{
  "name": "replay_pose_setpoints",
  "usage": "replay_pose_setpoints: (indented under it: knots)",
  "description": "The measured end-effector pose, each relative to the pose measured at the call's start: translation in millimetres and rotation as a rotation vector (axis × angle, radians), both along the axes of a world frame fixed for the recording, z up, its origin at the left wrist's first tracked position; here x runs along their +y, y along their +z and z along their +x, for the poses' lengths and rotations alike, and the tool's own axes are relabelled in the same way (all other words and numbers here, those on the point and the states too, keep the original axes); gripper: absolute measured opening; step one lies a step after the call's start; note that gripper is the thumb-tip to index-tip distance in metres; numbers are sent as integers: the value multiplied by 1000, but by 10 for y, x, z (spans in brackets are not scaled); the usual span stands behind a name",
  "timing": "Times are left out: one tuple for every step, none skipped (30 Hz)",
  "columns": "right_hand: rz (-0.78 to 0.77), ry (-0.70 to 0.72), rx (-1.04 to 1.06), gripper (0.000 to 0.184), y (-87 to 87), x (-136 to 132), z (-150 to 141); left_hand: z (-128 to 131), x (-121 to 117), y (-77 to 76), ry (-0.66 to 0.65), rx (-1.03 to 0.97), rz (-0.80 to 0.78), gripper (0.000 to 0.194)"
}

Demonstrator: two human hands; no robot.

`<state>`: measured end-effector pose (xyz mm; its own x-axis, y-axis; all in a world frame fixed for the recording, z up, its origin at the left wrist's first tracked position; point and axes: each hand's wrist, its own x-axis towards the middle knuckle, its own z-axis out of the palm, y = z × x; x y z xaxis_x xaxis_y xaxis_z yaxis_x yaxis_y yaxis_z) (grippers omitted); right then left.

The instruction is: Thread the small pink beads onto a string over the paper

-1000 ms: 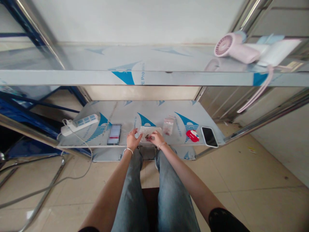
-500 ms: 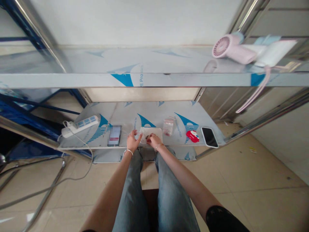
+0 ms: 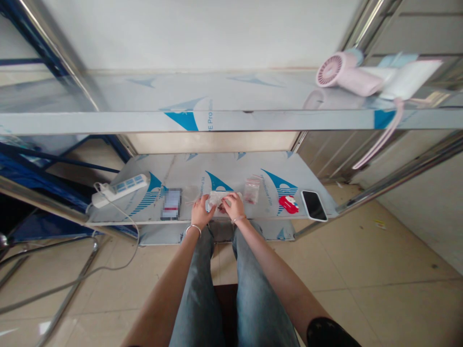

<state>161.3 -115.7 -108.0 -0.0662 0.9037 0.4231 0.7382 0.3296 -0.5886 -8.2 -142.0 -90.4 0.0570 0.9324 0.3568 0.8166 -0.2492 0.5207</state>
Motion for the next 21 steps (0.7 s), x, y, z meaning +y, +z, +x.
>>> replay_pose_setpoints:
  knots:
    - [43, -21, 35, 13, -1, 0, 4, 7, 1, -3, -8, 14, 6, 40]
    - [79, -33, 61, 14, -3, -2, 6, 13, 2, -8, -16, 29, 9, 40]
    - [108, -40, 79, 14, -4, -6, 7, 19, 4, -14, -23, 43, 11, 40]
    - [131, -45, 92, 15, -5, -11, 7, 23, 5, -20, -28, 57, 11, 40]
    - [149, -48, 103, 16, -4, -16, 7, 28, 7, -26, -31, 68, 10, 41]
    - [163, -53, 115, 17, 0, -23, 8, 32, 8, -29, -33, 75, 9, 41]
    - [171, -58, 126, 18, 4, -30, 9, 36, 9, -31, -34, 79, 9, 40]
    - [176, -62, 137, 19, 11, -37, 10, 41, 10, -30, -35, 79, 9, 40]
    - [180, -66, 147, 20, 19, -46, 10, 47, 10, -28, -37, 78, 10, 41]
    - [184, -66, 154, 20, 29, -56, 10, 54, 10, -23, -40, 78, 11, 41]
    - [189, -62, 158, 21, 39, -67, 7, 62, 10, -17, -42, 80, 9, 41]
    - [196, -56, 158, 21, 52, -79, 3, 72, 8, -10, -44, 85, 5, 42]
    - [206, -45, 155, 22, 65, -92, -4, 84, 7, -1, -46, 91, -1, 42]
    - [216, -33, 149, 22, 80, -105, -12, 96, 4, 8, -48, 97, -9, 43]
    - [221, -17, 139, 22, 97, -119, -22, 109, 1, 17, -49, 101, -15, 43]
    - [219, -1, 126, 21, 114, -132, -32, 121, -2, 25, -48, 102, -21, 44]
    - [211, 14, 112, 21, 131, -144, -41, 131, -6, 32, -47, 100, -24, 44]
    - [197, 28, 97, 20, 147, -154, -49, 140, -9, 36, -47, 97, -26, 44]
    - [180, 42, 82, 19, 162, -163, -55, 145, -11, 39, -47, 94, -27, 44]
    - [166, 55, 67, 19, 175, -170, -60, 148, -13, 39, -47, 91, -27, 43]
    - [157, 69, 52, 18, 185, -175, -63, 148, -15, 37, -49, 89, -26, 43]
